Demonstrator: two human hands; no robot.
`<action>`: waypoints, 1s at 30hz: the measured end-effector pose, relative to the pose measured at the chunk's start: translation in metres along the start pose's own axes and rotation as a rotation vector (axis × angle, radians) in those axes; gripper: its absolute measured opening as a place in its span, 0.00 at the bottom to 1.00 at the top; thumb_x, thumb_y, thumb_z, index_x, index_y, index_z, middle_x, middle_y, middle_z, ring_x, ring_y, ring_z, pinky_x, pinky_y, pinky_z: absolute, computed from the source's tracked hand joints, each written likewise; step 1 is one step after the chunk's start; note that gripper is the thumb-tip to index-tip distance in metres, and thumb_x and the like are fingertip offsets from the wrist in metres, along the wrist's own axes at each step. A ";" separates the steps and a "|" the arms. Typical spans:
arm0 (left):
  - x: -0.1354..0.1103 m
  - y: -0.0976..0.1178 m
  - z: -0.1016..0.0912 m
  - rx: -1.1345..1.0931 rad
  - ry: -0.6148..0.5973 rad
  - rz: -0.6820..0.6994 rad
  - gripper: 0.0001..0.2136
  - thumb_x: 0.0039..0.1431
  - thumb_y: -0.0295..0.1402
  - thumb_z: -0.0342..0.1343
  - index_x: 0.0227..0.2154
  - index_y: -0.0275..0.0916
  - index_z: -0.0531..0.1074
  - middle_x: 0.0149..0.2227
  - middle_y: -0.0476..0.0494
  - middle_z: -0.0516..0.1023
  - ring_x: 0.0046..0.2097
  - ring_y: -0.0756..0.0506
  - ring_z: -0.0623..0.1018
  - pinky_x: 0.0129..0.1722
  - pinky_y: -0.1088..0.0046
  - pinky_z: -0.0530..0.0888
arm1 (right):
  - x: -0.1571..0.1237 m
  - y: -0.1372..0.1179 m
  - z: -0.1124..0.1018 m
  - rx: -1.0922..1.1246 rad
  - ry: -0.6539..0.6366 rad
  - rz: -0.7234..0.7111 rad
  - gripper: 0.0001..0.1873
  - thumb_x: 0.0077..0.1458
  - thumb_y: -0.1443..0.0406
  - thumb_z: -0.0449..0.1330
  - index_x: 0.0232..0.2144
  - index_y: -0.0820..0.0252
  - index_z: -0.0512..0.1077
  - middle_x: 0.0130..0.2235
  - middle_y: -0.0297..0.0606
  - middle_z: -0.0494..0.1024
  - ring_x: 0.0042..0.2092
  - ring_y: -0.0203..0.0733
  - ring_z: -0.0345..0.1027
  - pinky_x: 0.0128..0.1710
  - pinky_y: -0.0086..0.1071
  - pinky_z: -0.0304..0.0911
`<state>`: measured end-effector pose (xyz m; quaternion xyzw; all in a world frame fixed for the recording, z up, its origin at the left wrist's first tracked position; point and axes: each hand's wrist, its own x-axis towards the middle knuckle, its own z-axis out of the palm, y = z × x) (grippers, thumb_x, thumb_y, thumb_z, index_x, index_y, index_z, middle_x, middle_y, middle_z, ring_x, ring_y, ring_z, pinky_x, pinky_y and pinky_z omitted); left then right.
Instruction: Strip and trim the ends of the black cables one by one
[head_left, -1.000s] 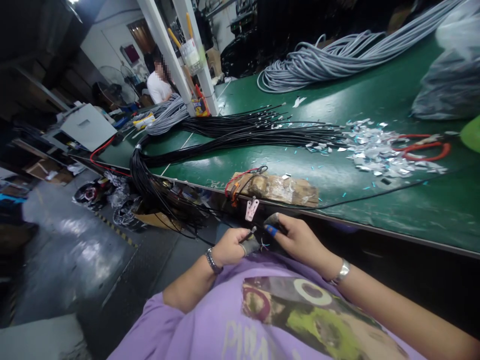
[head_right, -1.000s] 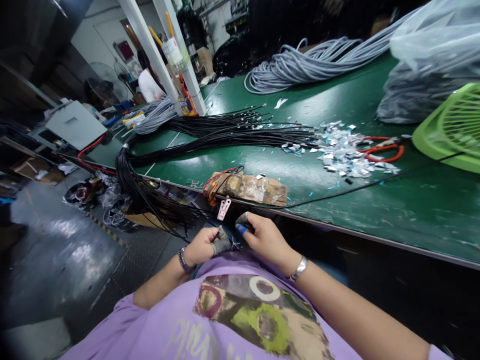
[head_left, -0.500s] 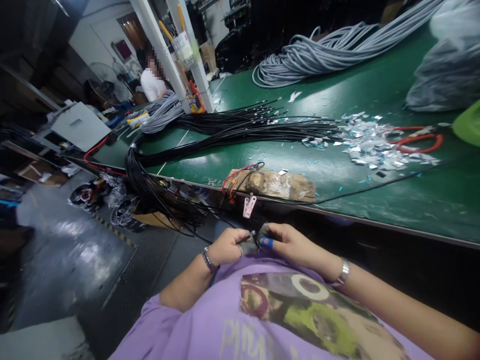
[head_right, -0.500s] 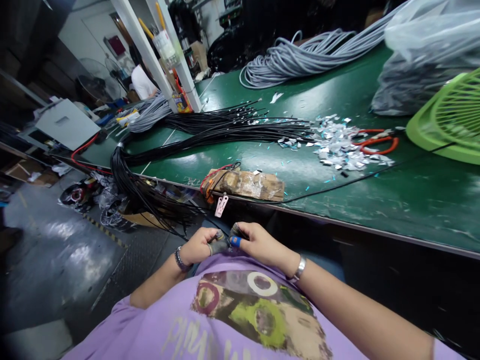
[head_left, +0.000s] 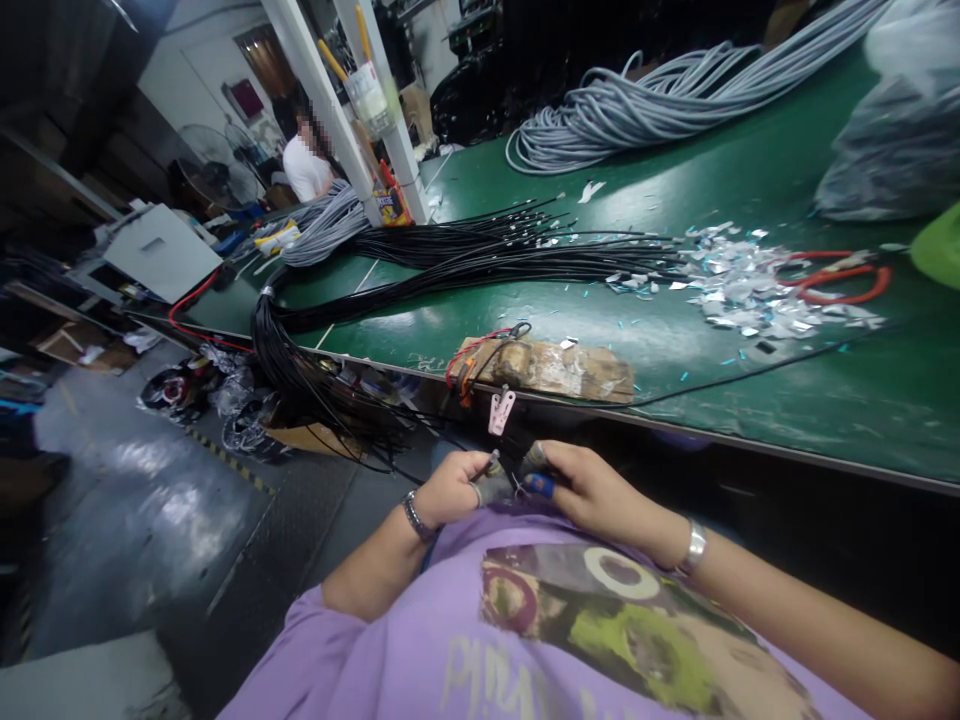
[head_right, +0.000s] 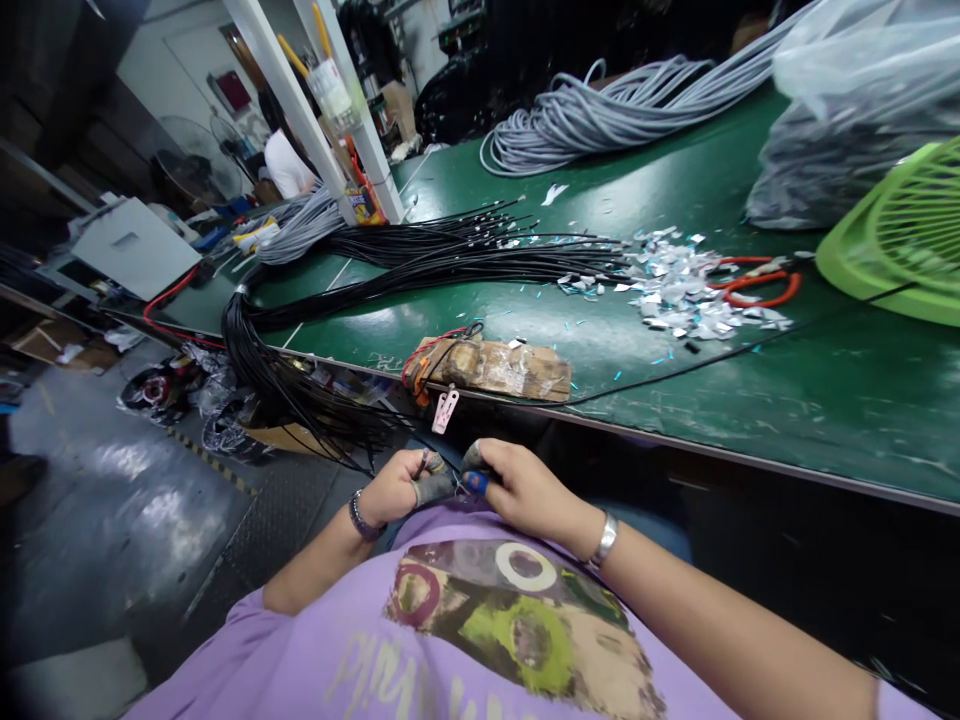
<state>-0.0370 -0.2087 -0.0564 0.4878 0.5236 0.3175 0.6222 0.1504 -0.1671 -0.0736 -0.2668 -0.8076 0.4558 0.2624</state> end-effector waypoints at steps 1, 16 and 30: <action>0.000 -0.001 0.000 -0.001 0.008 0.005 0.24 0.31 0.48 0.70 0.19 0.33 0.68 0.19 0.53 0.64 0.23 0.55 0.61 0.25 0.78 0.64 | 0.000 0.002 0.000 0.054 0.008 0.032 0.09 0.56 0.63 0.52 0.25 0.58 0.66 0.27 0.36 0.71 0.29 0.38 0.62 0.31 0.32 0.61; -0.002 0.004 0.003 -0.009 0.018 0.005 0.23 0.34 0.48 0.69 0.18 0.34 0.65 0.17 0.56 0.61 0.22 0.57 0.58 0.23 0.80 0.60 | 0.007 -0.001 0.002 0.542 0.027 0.323 0.24 0.44 0.44 0.62 0.22 0.58 0.65 0.23 0.31 0.67 0.26 0.35 0.59 0.27 0.30 0.59; -0.016 0.000 0.006 -0.032 0.148 -0.084 0.24 0.36 0.52 0.66 0.19 0.37 0.62 0.12 0.58 0.60 0.15 0.58 0.56 0.16 0.80 0.53 | 0.007 0.010 0.000 0.373 0.252 0.321 0.12 0.44 0.55 0.61 0.28 0.57 0.69 0.29 0.34 0.73 0.31 0.39 0.64 0.32 0.33 0.63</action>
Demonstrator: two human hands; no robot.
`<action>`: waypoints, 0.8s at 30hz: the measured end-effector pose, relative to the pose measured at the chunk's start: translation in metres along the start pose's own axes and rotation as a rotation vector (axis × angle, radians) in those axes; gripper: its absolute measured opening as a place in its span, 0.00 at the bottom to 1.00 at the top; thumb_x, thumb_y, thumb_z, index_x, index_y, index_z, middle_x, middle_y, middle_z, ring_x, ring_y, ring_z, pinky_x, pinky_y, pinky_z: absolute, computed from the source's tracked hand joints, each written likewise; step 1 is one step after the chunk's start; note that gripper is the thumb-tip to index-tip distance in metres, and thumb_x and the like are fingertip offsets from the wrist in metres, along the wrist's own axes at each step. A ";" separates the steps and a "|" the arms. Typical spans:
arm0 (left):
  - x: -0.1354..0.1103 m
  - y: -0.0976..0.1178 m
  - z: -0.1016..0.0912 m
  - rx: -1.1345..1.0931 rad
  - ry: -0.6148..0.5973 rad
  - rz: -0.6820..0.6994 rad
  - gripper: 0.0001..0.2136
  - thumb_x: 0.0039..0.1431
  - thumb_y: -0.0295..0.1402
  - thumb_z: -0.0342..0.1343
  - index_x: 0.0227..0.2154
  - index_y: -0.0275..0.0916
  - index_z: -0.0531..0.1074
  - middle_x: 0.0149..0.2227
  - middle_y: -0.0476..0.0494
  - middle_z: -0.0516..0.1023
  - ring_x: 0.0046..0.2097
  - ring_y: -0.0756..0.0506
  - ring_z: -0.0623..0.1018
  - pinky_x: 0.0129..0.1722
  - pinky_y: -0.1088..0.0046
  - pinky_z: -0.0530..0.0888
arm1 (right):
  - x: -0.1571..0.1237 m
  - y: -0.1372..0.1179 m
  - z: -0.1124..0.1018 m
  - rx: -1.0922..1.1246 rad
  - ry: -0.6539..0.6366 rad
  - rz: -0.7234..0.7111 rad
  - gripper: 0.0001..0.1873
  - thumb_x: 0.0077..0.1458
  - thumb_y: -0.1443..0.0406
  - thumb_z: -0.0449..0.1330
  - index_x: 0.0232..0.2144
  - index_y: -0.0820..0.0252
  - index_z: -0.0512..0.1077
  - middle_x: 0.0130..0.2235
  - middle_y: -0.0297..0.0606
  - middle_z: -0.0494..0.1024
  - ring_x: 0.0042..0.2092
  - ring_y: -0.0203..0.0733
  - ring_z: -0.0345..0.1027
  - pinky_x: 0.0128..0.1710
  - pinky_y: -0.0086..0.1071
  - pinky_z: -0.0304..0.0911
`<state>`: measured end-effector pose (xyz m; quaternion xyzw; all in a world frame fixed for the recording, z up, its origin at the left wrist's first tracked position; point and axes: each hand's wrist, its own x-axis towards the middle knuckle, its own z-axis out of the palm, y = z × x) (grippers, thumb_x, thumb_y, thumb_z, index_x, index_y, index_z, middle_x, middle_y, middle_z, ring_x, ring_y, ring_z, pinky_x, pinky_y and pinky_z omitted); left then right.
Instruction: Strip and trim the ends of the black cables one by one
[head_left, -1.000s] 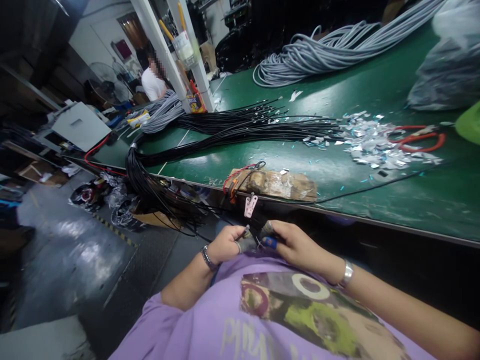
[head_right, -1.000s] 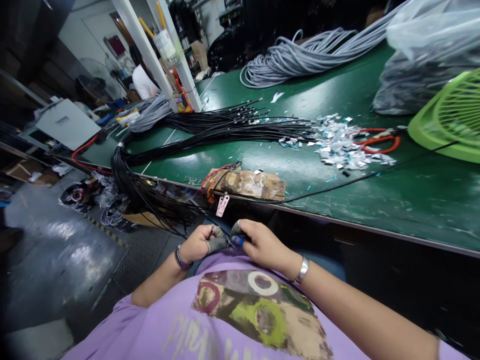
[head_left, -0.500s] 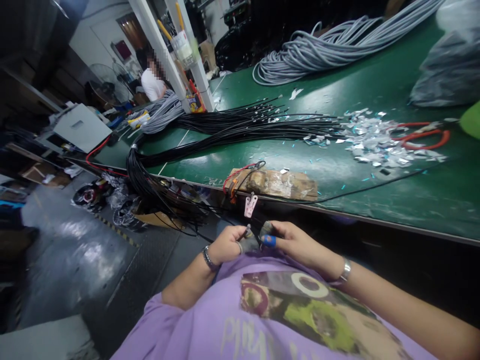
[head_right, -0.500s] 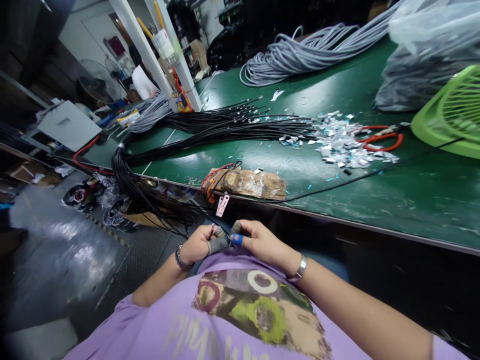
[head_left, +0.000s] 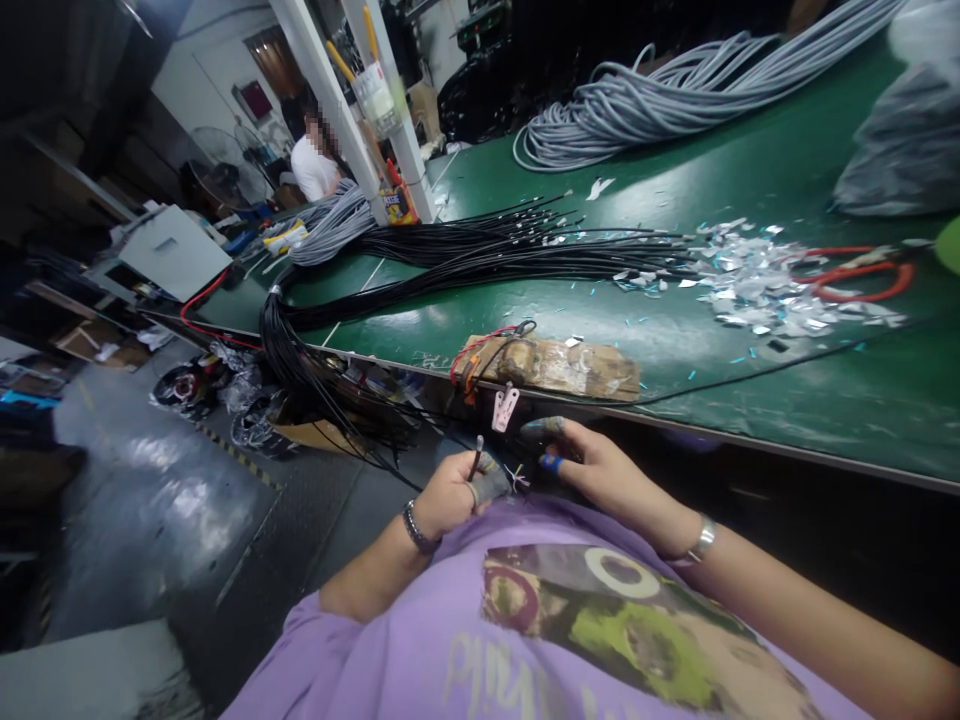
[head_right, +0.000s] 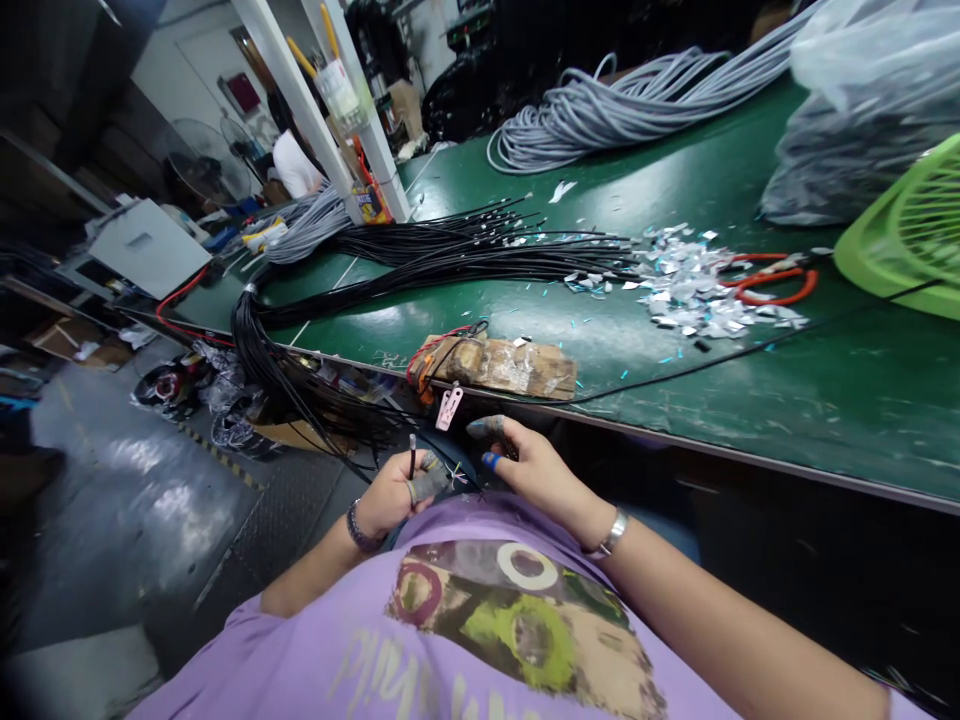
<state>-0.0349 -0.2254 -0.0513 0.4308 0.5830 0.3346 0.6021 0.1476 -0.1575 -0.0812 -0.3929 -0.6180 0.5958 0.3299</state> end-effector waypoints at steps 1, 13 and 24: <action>0.000 0.001 0.001 0.004 0.010 0.013 0.24 0.36 0.52 0.66 0.19 0.37 0.62 0.12 0.58 0.60 0.15 0.58 0.56 0.16 0.80 0.53 | -0.001 -0.002 0.002 0.009 -0.022 0.005 0.13 0.46 0.54 0.60 0.27 0.57 0.70 0.28 0.34 0.72 0.31 0.39 0.64 0.32 0.33 0.63; 0.002 0.007 0.009 0.018 0.019 0.095 0.24 0.36 0.50 0.67 0.17 0.36 0.62 0.13 0.57 0.61 0.17 0.58 0.58 0.18 0.79 0.54 | -0.010 -0.010 0.011 0.192 -0.225 0.147 0.28 0.43 0.41 0.61 0.22 0.60 0.66 0.23 0.28 0.63 0.27 0.32 0.52 0.28 0.30 0.52; 0.006 -0.001 0.005 0.058 0.036 0.107 0.24 0.38 0.51 0.66 0.17 0.36 0.62 0.13 0.57 0.60 0.17 0.58 0.57 0.18 0.79 0.54 | -0.012 -0.003 0.014 0.396 -0.219 0.345 0.27 0.37 0.44 0.67 0.26 0.60 0.68 0.20 0.26 0.62 0.21 0.28 0.46 0.21 0.28 0.40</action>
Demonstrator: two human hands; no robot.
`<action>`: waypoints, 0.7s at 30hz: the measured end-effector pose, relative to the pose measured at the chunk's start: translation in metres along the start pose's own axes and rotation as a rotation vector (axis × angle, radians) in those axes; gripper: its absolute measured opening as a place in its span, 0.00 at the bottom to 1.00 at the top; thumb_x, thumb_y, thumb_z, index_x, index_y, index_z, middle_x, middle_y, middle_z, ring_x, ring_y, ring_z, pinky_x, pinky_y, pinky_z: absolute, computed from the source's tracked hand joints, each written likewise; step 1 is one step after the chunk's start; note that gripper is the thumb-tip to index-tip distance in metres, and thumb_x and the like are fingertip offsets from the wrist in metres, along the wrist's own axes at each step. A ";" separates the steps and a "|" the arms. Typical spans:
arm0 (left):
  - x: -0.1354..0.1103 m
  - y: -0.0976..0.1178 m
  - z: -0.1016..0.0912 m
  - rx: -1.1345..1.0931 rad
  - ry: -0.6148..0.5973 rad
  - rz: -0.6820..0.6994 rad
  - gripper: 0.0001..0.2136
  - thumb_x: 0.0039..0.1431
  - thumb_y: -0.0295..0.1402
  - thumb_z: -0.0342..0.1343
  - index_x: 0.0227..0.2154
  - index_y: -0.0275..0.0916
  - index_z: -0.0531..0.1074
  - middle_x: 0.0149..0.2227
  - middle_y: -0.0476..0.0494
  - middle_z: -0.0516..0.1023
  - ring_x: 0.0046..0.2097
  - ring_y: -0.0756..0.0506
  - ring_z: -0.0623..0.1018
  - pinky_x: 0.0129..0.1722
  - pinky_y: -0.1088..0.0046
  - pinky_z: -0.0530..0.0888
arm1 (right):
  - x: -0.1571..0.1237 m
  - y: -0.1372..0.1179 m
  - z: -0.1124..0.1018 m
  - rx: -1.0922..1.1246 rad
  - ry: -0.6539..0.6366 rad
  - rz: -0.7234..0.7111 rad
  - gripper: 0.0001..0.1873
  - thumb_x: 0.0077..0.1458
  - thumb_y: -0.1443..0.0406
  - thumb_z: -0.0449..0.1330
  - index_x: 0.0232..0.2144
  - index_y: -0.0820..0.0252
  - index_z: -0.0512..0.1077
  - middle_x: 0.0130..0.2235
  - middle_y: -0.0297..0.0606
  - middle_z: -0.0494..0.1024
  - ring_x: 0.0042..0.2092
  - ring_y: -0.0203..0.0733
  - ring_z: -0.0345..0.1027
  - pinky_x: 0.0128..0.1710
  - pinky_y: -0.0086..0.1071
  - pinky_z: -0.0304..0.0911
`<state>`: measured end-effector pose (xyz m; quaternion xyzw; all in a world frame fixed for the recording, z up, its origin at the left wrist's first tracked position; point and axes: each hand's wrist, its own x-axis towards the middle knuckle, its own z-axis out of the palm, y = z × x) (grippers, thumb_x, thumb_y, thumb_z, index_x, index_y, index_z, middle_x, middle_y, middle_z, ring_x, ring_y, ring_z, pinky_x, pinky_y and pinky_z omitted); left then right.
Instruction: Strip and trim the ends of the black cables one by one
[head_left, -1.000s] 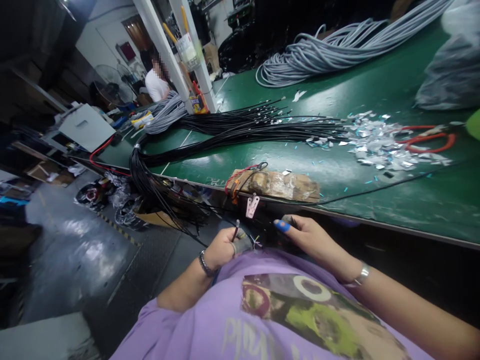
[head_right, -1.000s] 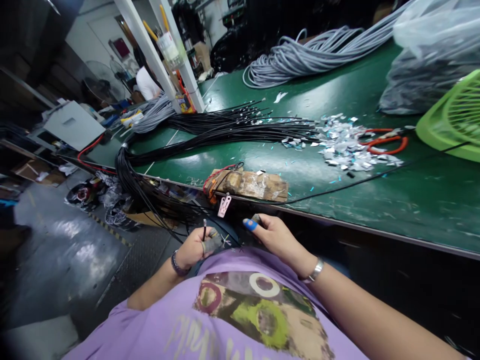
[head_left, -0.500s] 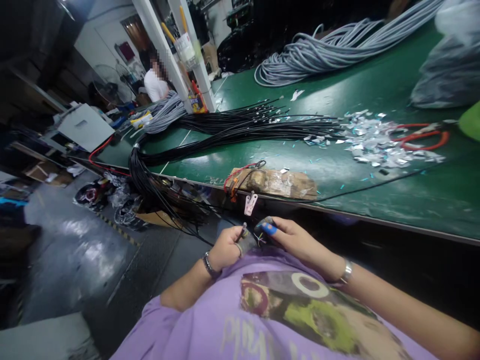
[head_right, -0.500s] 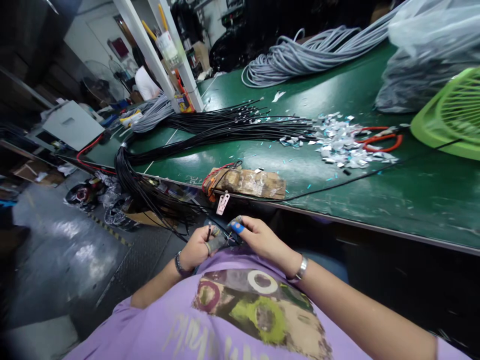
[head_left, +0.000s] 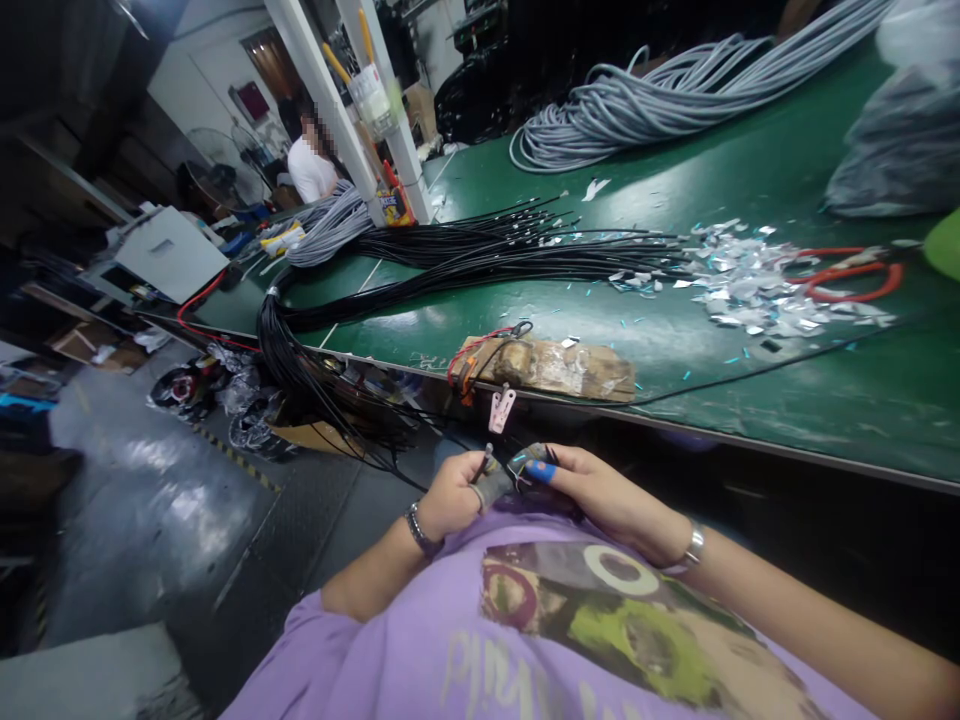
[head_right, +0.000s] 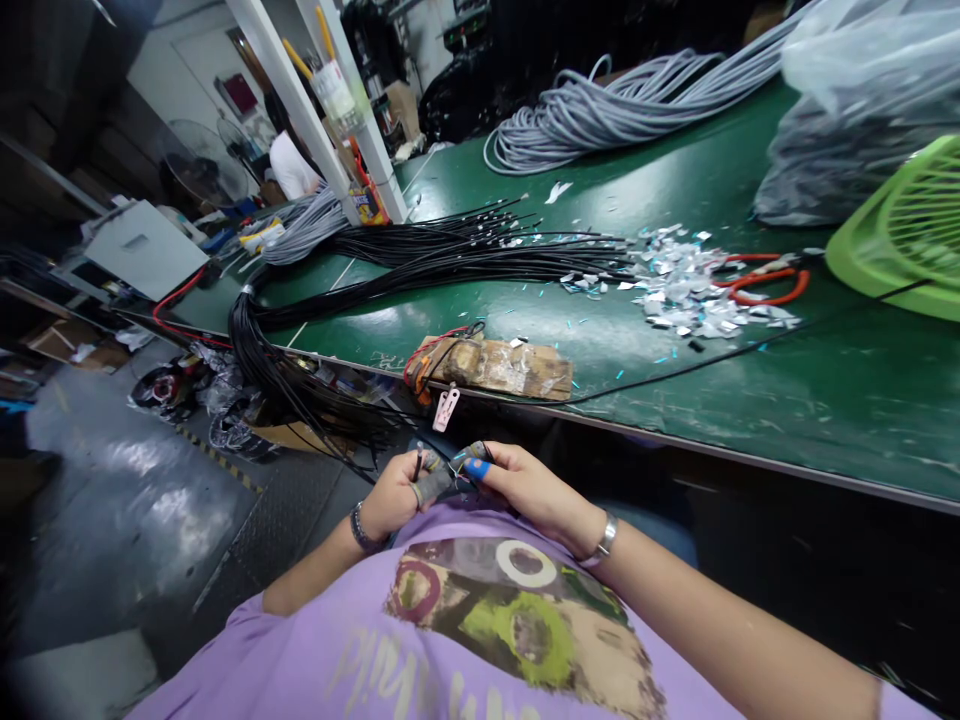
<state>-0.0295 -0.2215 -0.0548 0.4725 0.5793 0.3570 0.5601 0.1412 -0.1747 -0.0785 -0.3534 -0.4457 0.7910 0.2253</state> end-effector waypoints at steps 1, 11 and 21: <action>0.000 0.000 0.000 -0.005 -0.005 0.003 0.24 0.38 0.51 0.66 0.17 0.36 0.62 0.13 0.57 0.61 0.17 0.58 0.57 0.18 0.79 0.54 | 0.001 0.001 0.000 -0.005 0.009 0.005 0.26 0.38 0.44 0.66 0.25 0.60 0.68 0.19 0.26 0.62 0.21 0.28 0.46 0.20 0.28 0.39; 0.001 -0.003 -0.002 -0.031 -0.014 -0.043 0.24 0.37 0.52 0.66 0.19 0.36 0.63 0.13 0.56 0.62 0.16 0.57 0.58 0.18 0.79 0.54 | 0.003 0.006 -0.001 0.153 -0.023 0.066 0.26 0.35 0.47 0.70 0.24 0.59 0.66 0.18 0.25 0.63 0.19 0.26 0.46 0.19 0.26 0.38; 0.001 -0.003 -0.002 -0.034 -0.012 -0.047 0.25 0.37 0.53 0.65 0.18 0.37 0.62 0.13 0.57 0.61 0.17 0.57 0.57 0.19 0.78 0.54 | 0.003 0.004 0.001 0.089 0.023 0.004 0.24 0.37 0.47 0.69 0.24 0.60 0.68 0.19 0.26 0.63 0.21 0.27 0.46 0.20 0.28 0.39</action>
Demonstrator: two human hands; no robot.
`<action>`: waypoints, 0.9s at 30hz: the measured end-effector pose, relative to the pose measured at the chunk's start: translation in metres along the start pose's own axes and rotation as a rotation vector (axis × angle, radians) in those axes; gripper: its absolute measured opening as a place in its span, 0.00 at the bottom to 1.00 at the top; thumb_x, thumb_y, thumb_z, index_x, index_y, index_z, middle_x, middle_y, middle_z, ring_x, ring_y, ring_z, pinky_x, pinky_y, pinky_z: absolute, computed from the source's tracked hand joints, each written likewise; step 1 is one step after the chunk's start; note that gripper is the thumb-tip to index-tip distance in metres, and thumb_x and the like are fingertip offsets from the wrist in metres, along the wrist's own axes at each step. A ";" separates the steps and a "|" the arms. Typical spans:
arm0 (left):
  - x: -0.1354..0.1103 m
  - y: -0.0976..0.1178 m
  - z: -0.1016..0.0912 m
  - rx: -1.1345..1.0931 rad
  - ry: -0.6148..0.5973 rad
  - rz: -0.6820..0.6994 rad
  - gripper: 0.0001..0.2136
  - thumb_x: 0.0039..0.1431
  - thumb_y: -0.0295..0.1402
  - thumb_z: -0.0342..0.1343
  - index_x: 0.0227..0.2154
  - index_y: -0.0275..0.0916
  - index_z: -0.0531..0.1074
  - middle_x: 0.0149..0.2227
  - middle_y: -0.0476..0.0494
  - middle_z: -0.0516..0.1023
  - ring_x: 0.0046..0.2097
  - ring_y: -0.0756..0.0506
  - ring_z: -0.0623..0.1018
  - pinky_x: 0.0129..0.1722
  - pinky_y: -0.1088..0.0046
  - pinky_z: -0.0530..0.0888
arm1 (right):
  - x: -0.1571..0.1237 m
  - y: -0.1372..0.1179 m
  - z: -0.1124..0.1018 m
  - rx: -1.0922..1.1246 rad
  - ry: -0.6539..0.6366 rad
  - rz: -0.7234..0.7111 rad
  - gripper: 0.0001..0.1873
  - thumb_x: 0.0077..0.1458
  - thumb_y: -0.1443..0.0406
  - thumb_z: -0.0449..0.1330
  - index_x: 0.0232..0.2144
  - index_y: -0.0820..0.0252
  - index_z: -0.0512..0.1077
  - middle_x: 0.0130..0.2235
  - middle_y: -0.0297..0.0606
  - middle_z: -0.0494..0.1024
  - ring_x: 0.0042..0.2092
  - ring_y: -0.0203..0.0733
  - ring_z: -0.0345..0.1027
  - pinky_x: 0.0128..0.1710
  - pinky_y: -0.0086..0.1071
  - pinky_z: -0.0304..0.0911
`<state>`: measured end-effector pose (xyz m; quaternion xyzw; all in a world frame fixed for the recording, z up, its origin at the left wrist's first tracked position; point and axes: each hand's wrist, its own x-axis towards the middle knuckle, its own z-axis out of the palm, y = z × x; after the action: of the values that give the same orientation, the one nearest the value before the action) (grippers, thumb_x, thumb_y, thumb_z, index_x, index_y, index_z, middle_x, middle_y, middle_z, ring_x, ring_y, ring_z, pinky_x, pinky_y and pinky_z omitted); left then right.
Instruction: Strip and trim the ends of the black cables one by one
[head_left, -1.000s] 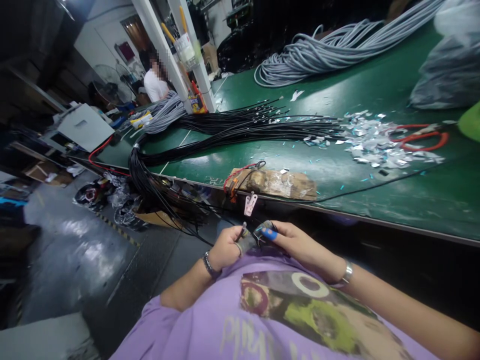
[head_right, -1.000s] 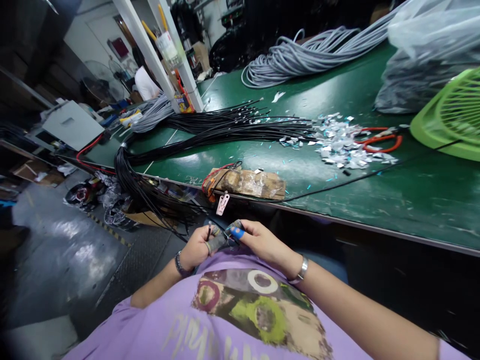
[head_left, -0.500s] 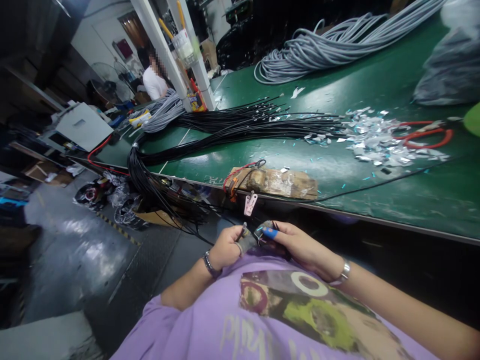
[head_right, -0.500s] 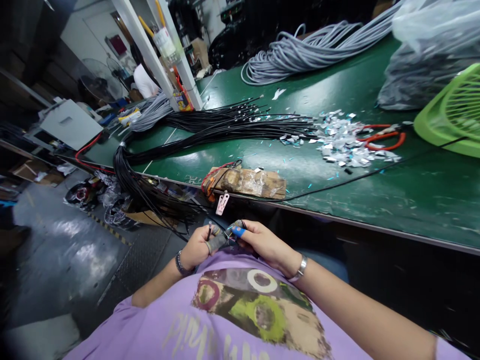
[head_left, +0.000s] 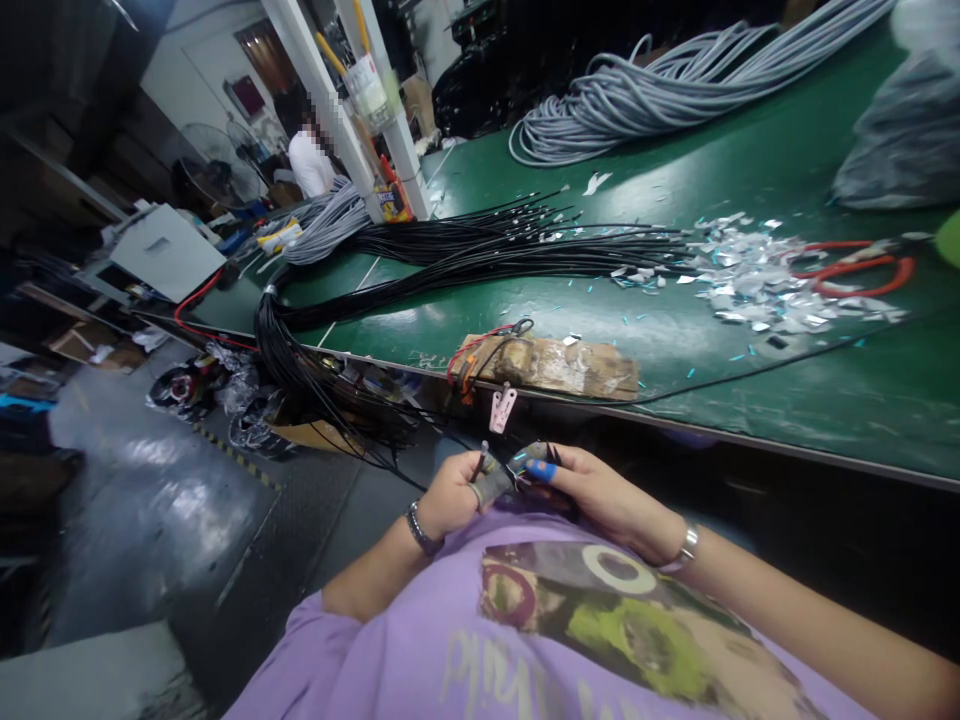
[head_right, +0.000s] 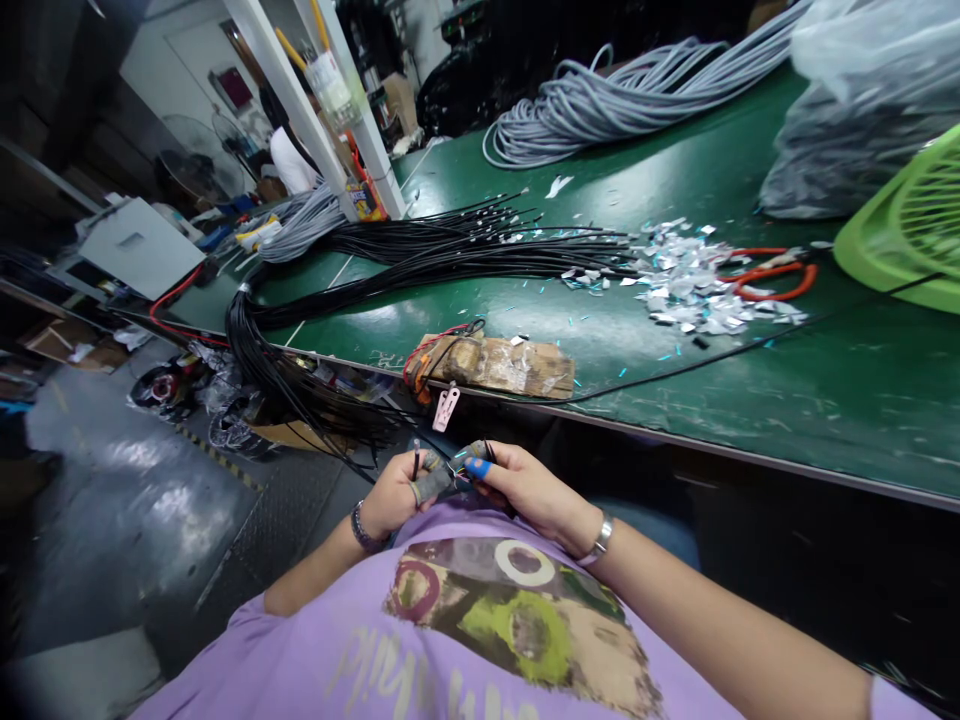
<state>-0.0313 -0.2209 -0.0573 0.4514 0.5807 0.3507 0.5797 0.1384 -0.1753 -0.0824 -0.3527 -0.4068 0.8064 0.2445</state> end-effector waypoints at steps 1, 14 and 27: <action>0.000 0.000 0.000 0.003 0.001 0.005 0.25 0.37 0.53 0.65 0.18 0.37 0.62 0.13 0.57 0.61 0.17 0.57 0.57 0.19 0.78 0.54 | 0.000 0.000 0.000 -0.003 0.000 0.003 0.24 0.37 0.48 0.69 0.24 0.60 0.68 0.19 0.26 0.63 0.21 0.27 0.46 0.20 0.28 0.39; -0.001 -0.001 0.002 0.016 -0.007 0.023 0.23 0.37 0.49 0.67 0.18 0.36 0.63 0.14 0.57 0.61 0.18 0.57 0.58 0.20 0.78 0.55 | -0.001 -0.005 0.001 -0.322 -0.017 -0.189 0.21 0.39 0.48 0.68 0.23 0.59 0.70 0.24 0.32 0.70 0.27 0.36 0.59 0.29 0.31 0.58; 0.001 -0.006 0.001 0.053 -0.025 0.008 0.22 0.39 0.49 0.65 0.19 0.36 0.63 0.14 0.56 0.61 0.18 0.56 0.59 0.20 0.79 0.55 | 0.001 -0.005 -0.002 -0.338 -0.034 -0.138 0.28 0.42 0.41 0.61 0.22 0.60 0.68 0.22 0.29 0.64 0.26 0.33 0.53 0.27 0.30 0.53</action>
<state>-0.0309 -0.2217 -0.0630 0.4732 0.5807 0.3317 0.5734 0.1405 -0.1710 -0.0795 -0.3463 -0.5640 0.7136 0.2296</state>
